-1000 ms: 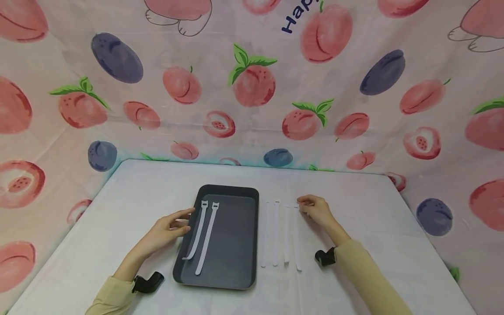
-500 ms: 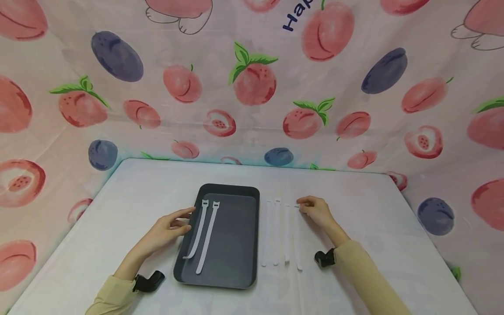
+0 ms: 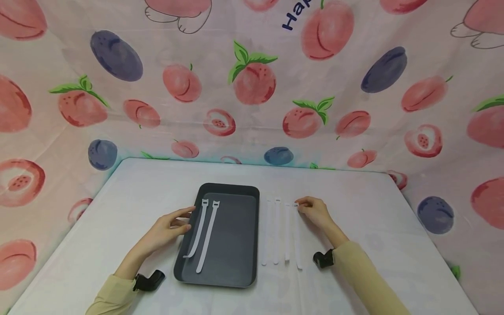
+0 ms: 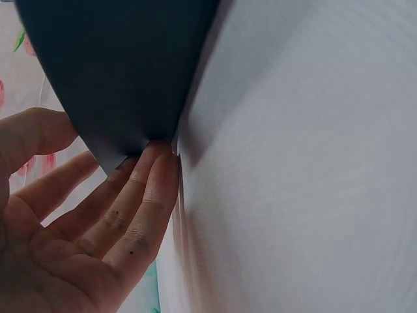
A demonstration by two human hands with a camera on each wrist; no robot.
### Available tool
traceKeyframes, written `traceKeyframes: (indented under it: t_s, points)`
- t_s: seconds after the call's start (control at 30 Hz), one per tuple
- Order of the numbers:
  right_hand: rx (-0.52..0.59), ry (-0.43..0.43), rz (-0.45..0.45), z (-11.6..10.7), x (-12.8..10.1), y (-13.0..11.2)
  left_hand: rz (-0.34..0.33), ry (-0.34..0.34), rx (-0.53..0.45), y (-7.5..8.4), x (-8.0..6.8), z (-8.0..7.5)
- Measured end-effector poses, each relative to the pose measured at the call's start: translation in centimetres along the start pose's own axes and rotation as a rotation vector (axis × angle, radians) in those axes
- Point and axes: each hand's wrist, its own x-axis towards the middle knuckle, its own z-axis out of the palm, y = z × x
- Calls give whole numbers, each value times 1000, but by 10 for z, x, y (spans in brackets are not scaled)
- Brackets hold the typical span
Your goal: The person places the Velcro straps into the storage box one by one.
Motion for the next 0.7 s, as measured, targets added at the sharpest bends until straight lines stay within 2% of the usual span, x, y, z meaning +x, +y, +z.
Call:
traceKeyframes:
  t_s: [0.37,0.7]
  points:
    - [10,27,17,4,0,-2,3,0,0,0,0,-1]
    - [56,54,-11,5,0,-3,16,-4,-4,-1,0,-1]
